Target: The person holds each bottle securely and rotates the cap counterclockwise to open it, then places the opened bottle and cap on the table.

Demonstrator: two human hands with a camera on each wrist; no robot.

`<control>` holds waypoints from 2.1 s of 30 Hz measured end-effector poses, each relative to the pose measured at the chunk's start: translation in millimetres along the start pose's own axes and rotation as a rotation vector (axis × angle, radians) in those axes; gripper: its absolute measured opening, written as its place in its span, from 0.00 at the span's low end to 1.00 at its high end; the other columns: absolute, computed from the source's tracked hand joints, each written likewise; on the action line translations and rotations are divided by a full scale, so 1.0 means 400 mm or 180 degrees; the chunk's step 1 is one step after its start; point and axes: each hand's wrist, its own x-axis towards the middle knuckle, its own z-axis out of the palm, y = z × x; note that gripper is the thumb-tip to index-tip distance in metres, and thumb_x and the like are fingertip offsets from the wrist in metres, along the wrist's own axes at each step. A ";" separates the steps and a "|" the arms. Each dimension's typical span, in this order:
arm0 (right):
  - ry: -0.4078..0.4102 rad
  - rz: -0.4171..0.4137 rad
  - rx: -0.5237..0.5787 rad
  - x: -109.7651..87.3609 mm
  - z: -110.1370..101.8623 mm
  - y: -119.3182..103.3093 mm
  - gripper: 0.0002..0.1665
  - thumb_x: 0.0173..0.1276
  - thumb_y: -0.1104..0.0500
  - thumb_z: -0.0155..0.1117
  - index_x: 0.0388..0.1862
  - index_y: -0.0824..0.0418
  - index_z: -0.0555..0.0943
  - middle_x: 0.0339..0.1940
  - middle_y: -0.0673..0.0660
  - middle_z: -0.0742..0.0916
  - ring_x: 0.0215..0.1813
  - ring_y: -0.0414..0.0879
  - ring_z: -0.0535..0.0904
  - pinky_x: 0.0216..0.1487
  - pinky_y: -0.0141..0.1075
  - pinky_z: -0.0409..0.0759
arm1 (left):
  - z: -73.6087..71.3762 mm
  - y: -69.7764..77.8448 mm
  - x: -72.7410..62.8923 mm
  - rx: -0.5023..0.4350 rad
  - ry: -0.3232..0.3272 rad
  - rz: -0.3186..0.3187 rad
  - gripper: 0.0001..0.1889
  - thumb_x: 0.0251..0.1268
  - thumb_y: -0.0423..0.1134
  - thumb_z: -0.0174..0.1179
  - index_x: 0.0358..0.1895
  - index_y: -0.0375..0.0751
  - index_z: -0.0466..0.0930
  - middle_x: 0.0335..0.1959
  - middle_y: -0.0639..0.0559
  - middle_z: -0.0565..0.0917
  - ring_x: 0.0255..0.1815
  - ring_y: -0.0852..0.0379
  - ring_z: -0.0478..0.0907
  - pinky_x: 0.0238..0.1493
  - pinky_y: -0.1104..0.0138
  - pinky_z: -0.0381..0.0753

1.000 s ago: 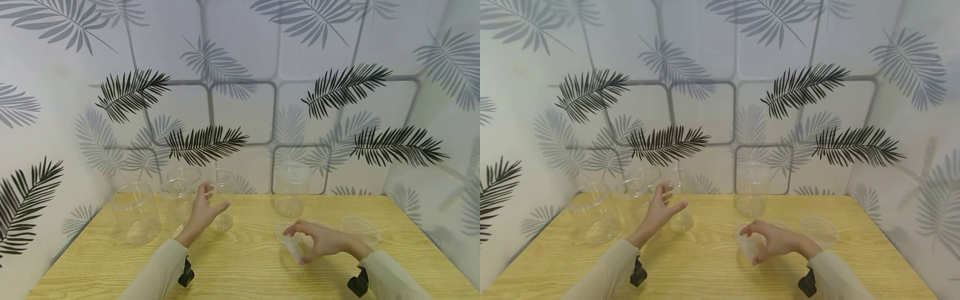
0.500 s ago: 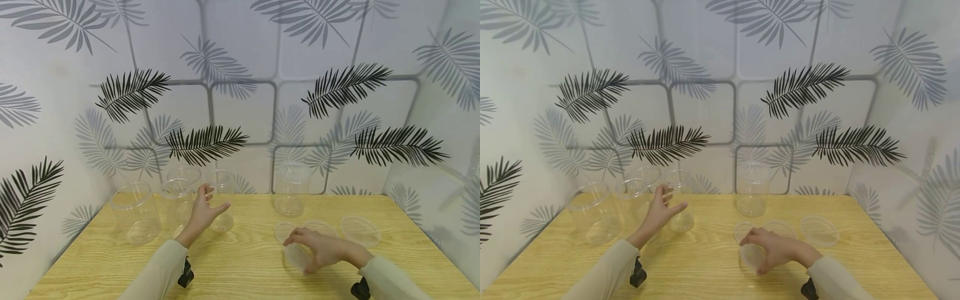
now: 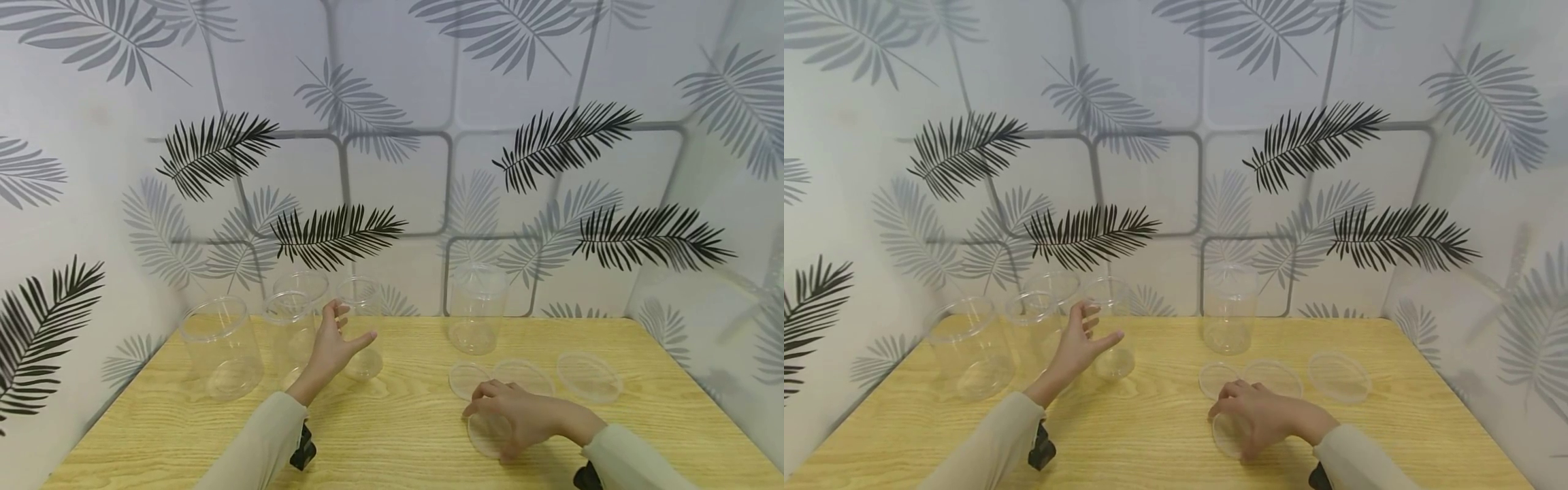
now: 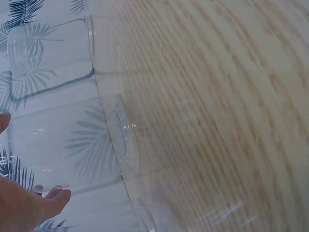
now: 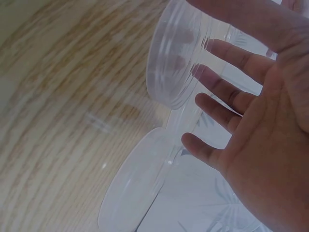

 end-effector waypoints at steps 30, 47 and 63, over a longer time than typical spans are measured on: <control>0.1080 0.0130 0.0100 0.017 -0.112 0.004 0.34 0.56 0.51 0.68 0.61 0.54 0.68 0.60 0.56 0.71 0.63 0.56 0.65 0.56 0.54 0.70 | -0.011 0.106 0.035 0.0521 0.0297 0.0684 0.50 0.48 0.41 0.69 0.70 0.41 0.44 0.68 0.42 0.56 0.70 0.44 0.54 0.69 0.52 0.55; 0.2278 0.0178 0.0095 0.018 -0.195 0.043 0.32 0.57 0.58 0.67 0.60 0.60 0.68 0.59 0.61 0.74 0.60 0.58 0.68 0.55 0.56 0.70 | -0.026 0.204 0.065 0.1101 0.0204 0.1090 0.46 0.50 0.44 0.67 0.69 0.37 0.49 0.69 0.42 0.58 0.70 0.46 0.54 0.70 0.54 0.54; 0.2893 0.0717 0.0881 0.033 -0.236 0.111 0.33 0.62 0.55 0.62 0.64 0.63 0.64 0.62 0.64 0.69 0.63 0.61 0.63 0.59 0.57 0.66 | 0.061 0.275 0.060 0.1253 -0.0279 0.1385 0.42 0.53 0.44 0.66 0.68 0.37 0.53 0.67 0.44 0.62 0.68 0.49 0.59 0.68 0.58 0.61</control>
